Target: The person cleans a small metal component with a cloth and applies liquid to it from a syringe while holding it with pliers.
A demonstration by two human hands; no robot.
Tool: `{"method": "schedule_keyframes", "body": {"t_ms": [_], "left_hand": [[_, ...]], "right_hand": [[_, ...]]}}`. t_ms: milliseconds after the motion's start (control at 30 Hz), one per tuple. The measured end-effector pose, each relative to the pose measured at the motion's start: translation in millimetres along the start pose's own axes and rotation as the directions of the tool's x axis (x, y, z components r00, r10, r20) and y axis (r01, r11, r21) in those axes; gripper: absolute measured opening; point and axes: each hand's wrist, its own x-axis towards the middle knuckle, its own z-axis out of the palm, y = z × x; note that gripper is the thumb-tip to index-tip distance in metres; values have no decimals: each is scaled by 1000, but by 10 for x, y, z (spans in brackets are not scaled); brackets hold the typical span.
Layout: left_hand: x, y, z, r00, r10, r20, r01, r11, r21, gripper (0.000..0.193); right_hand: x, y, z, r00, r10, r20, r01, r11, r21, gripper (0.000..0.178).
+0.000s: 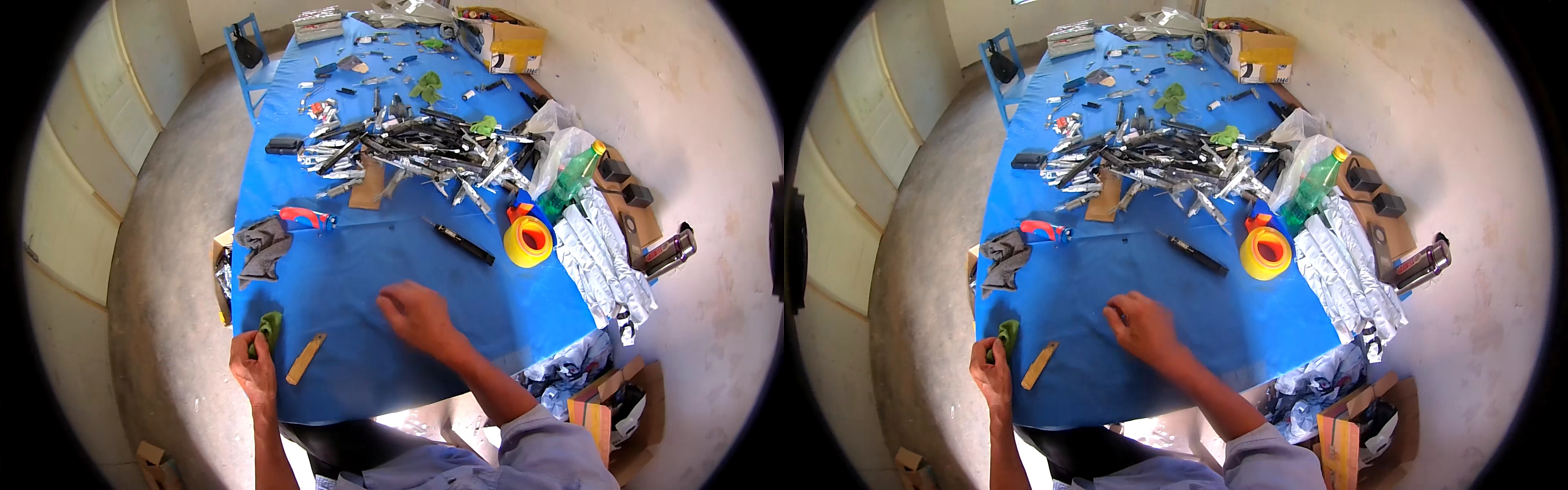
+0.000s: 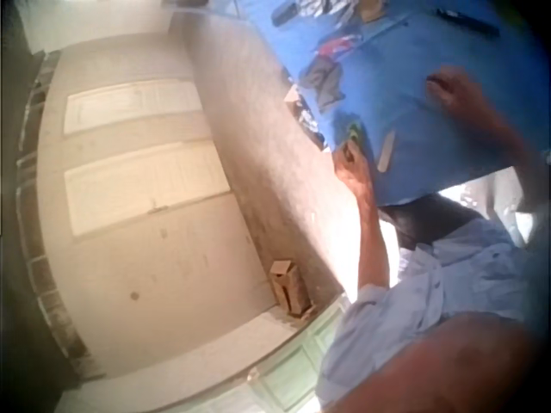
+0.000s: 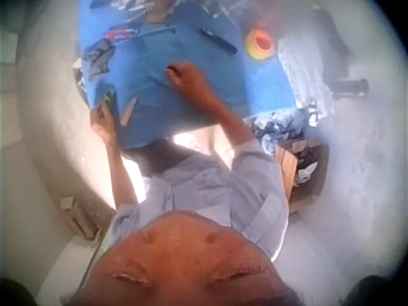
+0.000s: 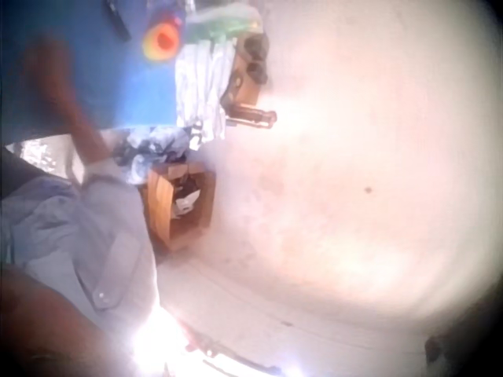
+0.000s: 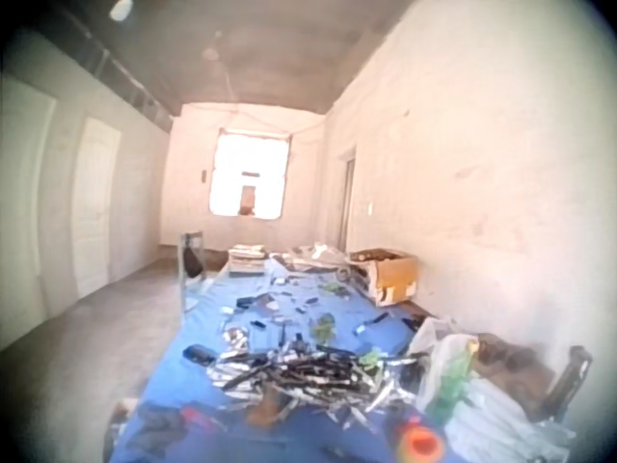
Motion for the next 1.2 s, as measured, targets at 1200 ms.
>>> {"method": "schedule_keyframes", "body": {"t_ms": [1200], "left_hand": [[-11,-30,-6,1000,-1,-12,1,1000,-5,13]], "right_hand": [[-322,-179,-285,865,419,276,-487,568,664,40]]}}
